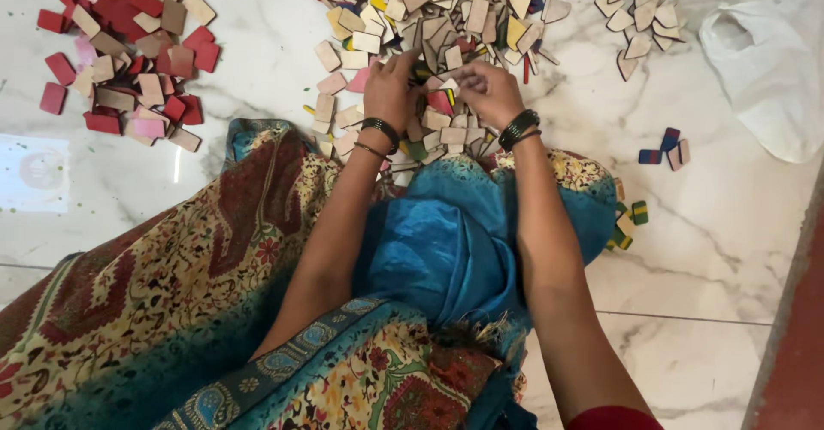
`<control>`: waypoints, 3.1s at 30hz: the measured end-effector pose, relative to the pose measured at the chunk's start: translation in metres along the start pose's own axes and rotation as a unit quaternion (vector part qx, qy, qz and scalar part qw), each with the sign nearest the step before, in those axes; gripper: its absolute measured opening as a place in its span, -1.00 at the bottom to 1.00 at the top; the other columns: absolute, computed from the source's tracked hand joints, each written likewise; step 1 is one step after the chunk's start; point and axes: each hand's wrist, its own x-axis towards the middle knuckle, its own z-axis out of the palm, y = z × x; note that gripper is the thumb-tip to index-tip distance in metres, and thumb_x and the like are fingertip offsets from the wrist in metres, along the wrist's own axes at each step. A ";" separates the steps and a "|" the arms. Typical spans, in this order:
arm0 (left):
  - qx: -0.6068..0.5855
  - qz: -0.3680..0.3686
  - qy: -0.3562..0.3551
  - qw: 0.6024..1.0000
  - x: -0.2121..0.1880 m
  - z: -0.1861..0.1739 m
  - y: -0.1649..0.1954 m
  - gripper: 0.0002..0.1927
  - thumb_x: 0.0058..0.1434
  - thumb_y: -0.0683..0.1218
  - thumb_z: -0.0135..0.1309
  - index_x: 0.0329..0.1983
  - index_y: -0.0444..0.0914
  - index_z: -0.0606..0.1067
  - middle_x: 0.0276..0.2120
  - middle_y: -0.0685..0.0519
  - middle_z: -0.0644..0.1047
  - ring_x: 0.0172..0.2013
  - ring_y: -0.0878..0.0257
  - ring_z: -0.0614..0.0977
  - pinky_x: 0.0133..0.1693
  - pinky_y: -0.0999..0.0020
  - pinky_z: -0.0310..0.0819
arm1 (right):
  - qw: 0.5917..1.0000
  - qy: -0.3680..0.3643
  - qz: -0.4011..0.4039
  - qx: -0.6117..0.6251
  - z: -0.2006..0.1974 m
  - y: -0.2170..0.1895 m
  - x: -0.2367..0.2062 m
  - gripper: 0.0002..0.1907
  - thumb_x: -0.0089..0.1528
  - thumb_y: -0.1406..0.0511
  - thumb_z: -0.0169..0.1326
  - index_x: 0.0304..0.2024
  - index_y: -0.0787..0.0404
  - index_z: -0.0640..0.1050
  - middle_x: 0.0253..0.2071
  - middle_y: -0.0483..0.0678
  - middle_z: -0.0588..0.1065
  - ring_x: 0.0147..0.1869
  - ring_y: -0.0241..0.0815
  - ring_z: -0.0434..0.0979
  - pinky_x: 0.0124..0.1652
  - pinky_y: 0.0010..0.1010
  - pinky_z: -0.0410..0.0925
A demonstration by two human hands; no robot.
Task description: The person sits on the floor and sorts through a large pile of small wooden cut pieces, picking up individual pieces, examining them and placing them into separate groups by color or type. They continue moving pieces one at a time between piles on the floor.
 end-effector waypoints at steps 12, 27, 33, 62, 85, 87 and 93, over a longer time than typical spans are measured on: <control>0.105 0.039 0.057 0.992 -0.004 0.012 0.011 -0.74 -0.02 -0.16 0.25 -0.24 -0.05 0.52 0.08 0.19 0.53 0.07 -0.09 0.43 -0.07 -0.10 0.38 | 0.914 0.117 0.132 0.366 -0.028 -0.030 -0.009 -0.87 0.32 0.33 -0.06 -0.15 0.06 0.52 -0.20 -0.18 0.58 -0.16 -0.38 0.59 -0.19 -0.43 0.53; -0.174 -0.007 0.059 0.983 0.002 -0.015 -0.001 -0.63 0.23 -0.07 0.15 0.10 -0.22 0.49 -0.09 -0.06 0.51 -0.06 0.01 0.52 0.00 0.10 0.44 | 0.922 -0.017 0.129 0.364 -0.029 -0.010 -0.011 -0.70 0.37 0.37 -0.11 0.11 0.22 0.53 -0.10 -0.16 0.52 -0.10 -0.37 0.54 -0.13 -0.38 0.46; -0.519 -0.211 -0.011 0.828 0.011 -0.004 -0.006 -0.62 0.46 0.09 -0.06 0.02 -0.31 0.52 -0.30 0.06 0.54 -0.33 0.28 0.60 -0.25 0.39 0.51 | 0.769 -0.139 0.030 0.624 -0.043 -0.029 -0.015 -0.38 0.59 -0.09 -0.23 0.28 0.32 0.43 -0.02 0.04 0.53 -0.19 -0.26 0.50 -0.10 -0.38 0.38; -0.720 -0.218 -0.105 0.651 0.007 -0.019 -0.009 -0.48 0.46 0.17 -0.14 0.35 -0.19 0.30 0.09 -0.13 0.59 -0.16 0.09 0.66 -0.19 0.28 0.54 | 0.941 0.128 0.112 0.293 -0.026 -0.004 -0.007 -0.73 0.44 0.29 0.04 0.18 0.17 0.49 0.07 -0.04 0.49 0.05 -0.21 0.54 -0.08 -0.30 0.46; -0.571 -0.098 -0.176 0.795 0.016 -0.020 0.055 -0.25 0.43 0.38 -0.30 0.43 -0.21 0.30 0.32 -0.02 0.43 0.36 0.18 0.41 0.31 0.23 0.24 | 0.871 0.014 0.071 0.486 -0.017 -0.039 -0.021 -0.76 0.42 0.21 0.16 0.09 0.09 0.48 -0.16 -0.23 0.48 -0.31 -0.45 0.37 -0.41 -0.62 0.21; -0.509 -0.076 -0.165 0.841 0.018 -0.030 0.046 -0.36 0.44 0.31 -0.18 0.33 -0.22 0.40 0.21 -0.01 0.52 0.25 0.20 0.50 0.22 0.26 0.37 | 0.870 0.070 0.035 0.487 -0.041 -0.037 -0.035 -0.76 0.40 0.30 0.17 0.10 0.12 0.50 -0.22 -0.23 0.46 -0.45 -0.50 0.26 -0.52 -0.66 0.09; -0.295 -0.029 -0.059 0.953 0.019 -0.052 0.009 -0.73 0.40 0.02 0.12 0.03 -0.21 0.59 -0.13 0.06 0.67 -0.11 0.25 0.69 -0.07 0.37 0.57 | 0.797 0.368 -0.015 0.479 -0.119 -0.016 -0.163 -0.88 0.46 0.24 0.13 -0.06 0.11 0.49 -0.44 -0.22 0.32 -0.50 -0.38 0.20 -0.57 -0.57 0.03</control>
